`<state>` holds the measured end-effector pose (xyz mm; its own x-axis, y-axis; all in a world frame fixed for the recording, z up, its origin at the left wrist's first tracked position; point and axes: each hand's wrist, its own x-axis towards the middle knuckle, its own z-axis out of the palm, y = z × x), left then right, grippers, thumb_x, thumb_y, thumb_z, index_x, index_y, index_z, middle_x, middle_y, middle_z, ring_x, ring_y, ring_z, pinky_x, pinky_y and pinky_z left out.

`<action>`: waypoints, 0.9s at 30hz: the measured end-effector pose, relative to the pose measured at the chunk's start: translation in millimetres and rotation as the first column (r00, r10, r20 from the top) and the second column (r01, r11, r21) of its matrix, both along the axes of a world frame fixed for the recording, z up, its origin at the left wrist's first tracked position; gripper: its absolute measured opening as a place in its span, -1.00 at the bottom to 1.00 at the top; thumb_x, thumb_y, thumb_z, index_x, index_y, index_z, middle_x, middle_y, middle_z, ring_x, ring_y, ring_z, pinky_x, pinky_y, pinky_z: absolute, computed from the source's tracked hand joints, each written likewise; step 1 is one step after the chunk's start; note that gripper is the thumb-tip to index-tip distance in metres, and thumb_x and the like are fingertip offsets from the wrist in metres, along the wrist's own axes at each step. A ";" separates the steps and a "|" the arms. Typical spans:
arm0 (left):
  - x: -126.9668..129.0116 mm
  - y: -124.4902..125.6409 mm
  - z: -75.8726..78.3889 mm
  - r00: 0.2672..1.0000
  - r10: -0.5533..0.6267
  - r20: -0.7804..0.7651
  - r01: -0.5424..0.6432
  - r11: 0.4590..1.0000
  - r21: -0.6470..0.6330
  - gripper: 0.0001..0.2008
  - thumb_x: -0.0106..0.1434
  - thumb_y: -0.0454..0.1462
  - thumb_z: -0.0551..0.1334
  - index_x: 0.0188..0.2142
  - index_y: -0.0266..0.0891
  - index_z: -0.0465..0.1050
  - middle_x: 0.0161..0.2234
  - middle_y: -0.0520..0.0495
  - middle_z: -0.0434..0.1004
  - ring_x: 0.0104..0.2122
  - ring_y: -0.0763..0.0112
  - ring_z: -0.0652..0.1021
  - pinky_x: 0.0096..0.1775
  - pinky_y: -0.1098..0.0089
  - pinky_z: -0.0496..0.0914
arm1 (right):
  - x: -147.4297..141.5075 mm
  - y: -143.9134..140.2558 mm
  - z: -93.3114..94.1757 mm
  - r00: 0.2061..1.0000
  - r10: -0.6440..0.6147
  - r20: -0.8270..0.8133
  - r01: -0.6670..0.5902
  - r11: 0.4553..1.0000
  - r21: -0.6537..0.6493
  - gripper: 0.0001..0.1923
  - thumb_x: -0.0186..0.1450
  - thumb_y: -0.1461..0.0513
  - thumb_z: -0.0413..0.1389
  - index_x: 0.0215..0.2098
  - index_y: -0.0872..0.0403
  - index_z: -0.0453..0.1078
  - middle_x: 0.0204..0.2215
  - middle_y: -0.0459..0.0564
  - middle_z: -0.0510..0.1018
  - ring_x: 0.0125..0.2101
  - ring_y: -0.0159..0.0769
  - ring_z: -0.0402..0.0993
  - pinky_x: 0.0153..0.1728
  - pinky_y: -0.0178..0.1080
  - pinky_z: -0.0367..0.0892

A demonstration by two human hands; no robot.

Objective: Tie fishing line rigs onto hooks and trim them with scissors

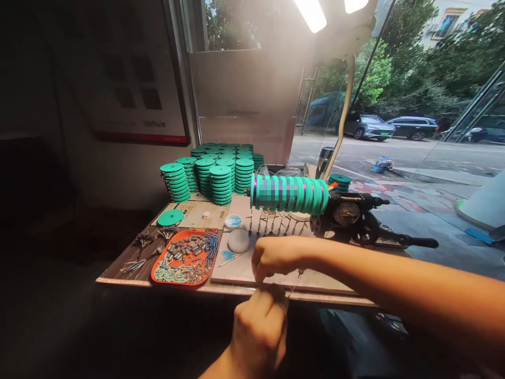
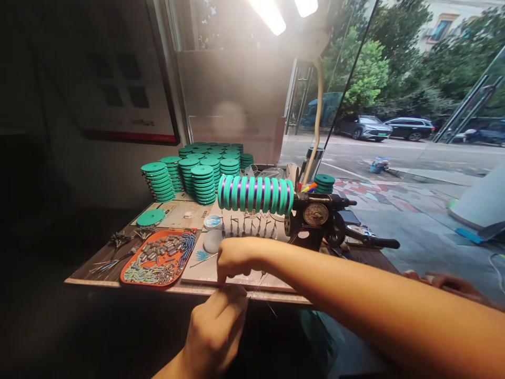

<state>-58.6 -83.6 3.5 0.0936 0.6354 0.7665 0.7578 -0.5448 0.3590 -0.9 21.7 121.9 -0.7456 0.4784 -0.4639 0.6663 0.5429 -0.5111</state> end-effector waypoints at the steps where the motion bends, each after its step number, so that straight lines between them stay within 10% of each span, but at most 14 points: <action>1: 0.7 0.5 2.4 0.990 -0.003 0.139 0.021 0.992 -0.126 -0.82 0.12 -0.49 0.08 -0.43 -0.33 0.45 -0.51 -0.15 0.49 -0.48 0.34 0.48 -0.43 0.42 0.38 | 5.7 -5.8 2.1 0.999 0.000 -0.050 0.002 0.998 0.057 -0.88 0.03 0.38 0.13 -0.64 0.14 0.35 -0.74 -0.18 0.30 -0.67 -0.46 0.21 -0.62 -0.39 0.12; 4: 0.1 4.3 10.8 0.653 0.168 0.738 0.380 0.771 -0.511 -0.92 0.04 -0.42 0.23 -0.55 -0.31 0.44 -0.59 0.01 0.40 -0.59 0.54 0.37 -0.55 0.57 0.25 | 39.9 -26.2 -7.8 0.961 -0.029 -0.274 0.115 0.945 0.307 -0.85 0.22 0.33 -0.04 -0.41 0.16 0.37 -0.44 0.00 0.42 -0.42 -0.36 0.30 -0.40 -0.31 0.19; 7: -3.1 8.7 16.0 0.123 0.479 0.869 0.774 0.502 -0.386 -0.90 -0.11 -0.41 0.34 -0.60 -0.36 0.42 -0.60 0.06 0.33 -0.67 0.71 0.20 -0.71 0.69 -0.03 | 80.7 -41.8 -49.6 0.722 0.236 -0.650 0.307 0.733 0.607 -0.81 0.27 0.32 -0.07 -0.41 0.16 0.34 -0.55 -0.02 0.36 -0.52 -0.38 0.24 -0.49 -0.32 0.15; 10: -4.5 10.4 14.5 -0.020 0.589 0.808 0.851 0.435 -0.296 -0.86 -0.15 -0.43 0.35 -0.57 -0.37 0.39 -0.55 0.02 0.36 -0.68 0.76 0.18 -0.73 0.73 -0.11 | 101.4 -49.3 -102.7 0.592 0.475 -0.651 0.345 0.580 0.738 -0.82 0.27 0.38 -0.08 -0.34 0.16 0.36 -0.59 -0.02 0.38 -0.56 -0.37 0.26 -0.54 -0.32 0.15; 14: -1.8 9.3 10.8 -0.123 0.648 0.751 0.894 0.402 -0.200 -0.88 -0.10 -0.46 0.31 -0.56 -0.39 0.37 -0.58 0.04 0.31 -0.70 0.79 0.18 -0.74 0.77 -0.05 | 97.3 -51.8 -140.7 0.630 0.609 -0.482 0.287 0.394 0.873 -0.79 0.24 0.36 -0.05 -0.22 0.19 0.39 -0.55 0.05 0.48 -0.55 -0.31 0.31 -0.55 -0.25 0.17; 17: 1.6 7.1 11.8 -0.157 0.663 0.732 0.907 0.389 -0.158 -0.90 -0.07 -0.48 0.30 -0.56 -0.41 0.38 -0.60 0.06 0.28 -0.72 0.81 0.17 -0.74 0.78 -0.04 | 91.0 -55.1 -146.6 0.585 0.556 -0.590 0.367 0.468 0.804 -0.82 0.23 0.34 -0.02 -0.26 0.14 0.41 -0.60 -0.01 0.45 -0.59 -0.33 0.25 -0.58 -0.26 0.14; 21: 6.1 4.2 15.1 -0.136 0.623 0.771 0.915 0.378 -0.144 -0.86 -0.10 -0.44 0.34 -0.52 -0.42 0.40 -0.47 -0.02 0.36 -0.63 0.77 0.27 -0.72 0.76 -0.08 | 89.6 -66.4 -152.2 0.359 -0.051 -0.932 0.467 0.875 0.132 -0.85 0.27 0.24 -0.01 -0.36 0.06 0.39 -0.53 -0.04 0.43 -0.50 -0.37 0.34 -0.47 -0.31 0.26; 24: 6.8 5.0 17.6 0.147 0.438 0.887 0.865 0.377 -0.330 -0.84 -0.08 -0.34 0.35 -0.55 -0.36 0.38 -0.58 0.08 0.26 -0.66 0.72 0.17 -0.69 0.66 -0.09 | 90.2 -76.2 -159.2 0.319 -0.584 -0.747 0.285 0.811 -0.512 -0.74 0.21 0.06 0.07 -0.49 0.07 0.34 -0.59 -0.13 0.36 -0.52 -0.40 0.35 -0.48 -0.36 0.27; 27: 3.8 7.3 21.4 0.523 0.172 0.835 0.630 0.582 -0.515 -0.83 -0.02 -0.28 0.30 -0.60 -0.32 0.36 -0.54 0.07 0.19 -0.56 0.58 0.23 -0.55 0.54 0.10 | 92.0 -85.0 -162.1 0.487 -0.602 -0.633 0.173 0.777 -0.605 -0.65 0.14 -0.01 0.11 -0.56 0.10 0.34 -0.67 -0.18 0.31 -0.60 -0.46 0.29 -0.55 -0.42 0.22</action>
